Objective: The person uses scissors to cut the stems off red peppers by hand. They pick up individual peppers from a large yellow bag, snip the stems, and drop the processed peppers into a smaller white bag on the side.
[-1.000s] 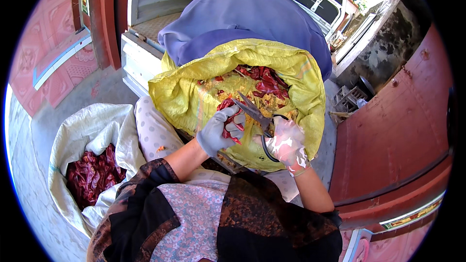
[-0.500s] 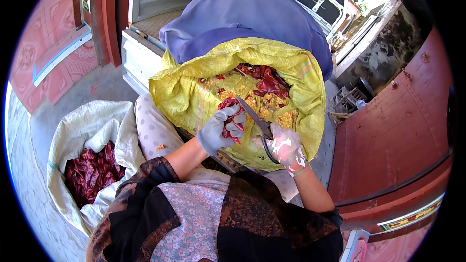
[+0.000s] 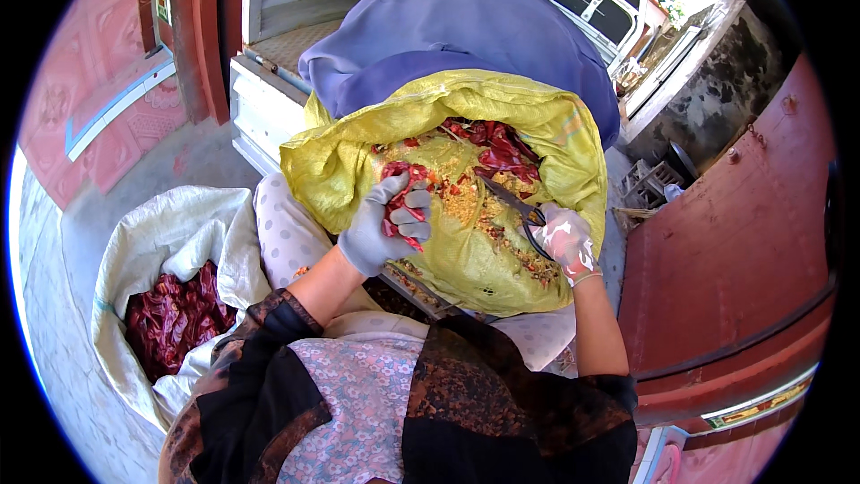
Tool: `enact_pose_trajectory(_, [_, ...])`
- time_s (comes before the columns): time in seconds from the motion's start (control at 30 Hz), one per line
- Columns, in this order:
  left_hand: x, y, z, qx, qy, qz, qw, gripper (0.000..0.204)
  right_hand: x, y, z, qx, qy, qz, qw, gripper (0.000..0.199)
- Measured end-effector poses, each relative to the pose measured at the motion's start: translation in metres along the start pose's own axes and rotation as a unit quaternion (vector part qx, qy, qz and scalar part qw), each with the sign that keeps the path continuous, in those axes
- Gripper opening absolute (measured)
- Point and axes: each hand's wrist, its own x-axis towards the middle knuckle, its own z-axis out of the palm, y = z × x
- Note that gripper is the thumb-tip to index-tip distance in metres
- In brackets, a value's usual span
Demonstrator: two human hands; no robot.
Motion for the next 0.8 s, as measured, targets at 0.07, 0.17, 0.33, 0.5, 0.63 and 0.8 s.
enact_pose_trajectory(0.07, [-0.011, 0.017, -0.001, -0.004, -0.011, 0.027, 1.0, 0.023, 0.007, 0.004, 0.009, -0.007, 0.009, -0.02, 1.0, 0.04])
enact_pose_trajectory(0.17, [-0.014, 0.016, 0.004, 0.068, 0.063, 0.064, 0.994, 0.023, 0.007, 0.002, 0.002, 0.018, -0.026, -0.011, 0.999, 0.036])
enact_pose_trajectory(0.33, [-0.002, 0.004, -0.005, 0.122, 0.074, 0.07, 0.987, 0.015, -0.004, -0.043, -0.027, 0.297, 0.089, -0.043, 0.95, 0.029])
enact_pose_trajectory(0.5, [0.012, -0.012, -0.009, 0.172, 0.093, 0.09, 0.977, 0.027, -0.031, -0.115, -0.044, 0.492, 0.065, -0.07, 0.865, 0.026])
enact_pose_trajectory(0.63, [0.019, -0.009, -0.019, 0.143, 0.043, 0.068, 0.986, 0.033, -0.028, -0.135, -0.03, 0.657, 0.107, -0.086, 0.741, 0.017])
enact_pose_trajectory(0.8, [0.019, -0.018, -0.007, 0.179, 0.045, 0.066, 0.981, 0.043, -0.027, -0.134, -0.019, 0.581, 0.189, -0.05, 0.79, 0.013])
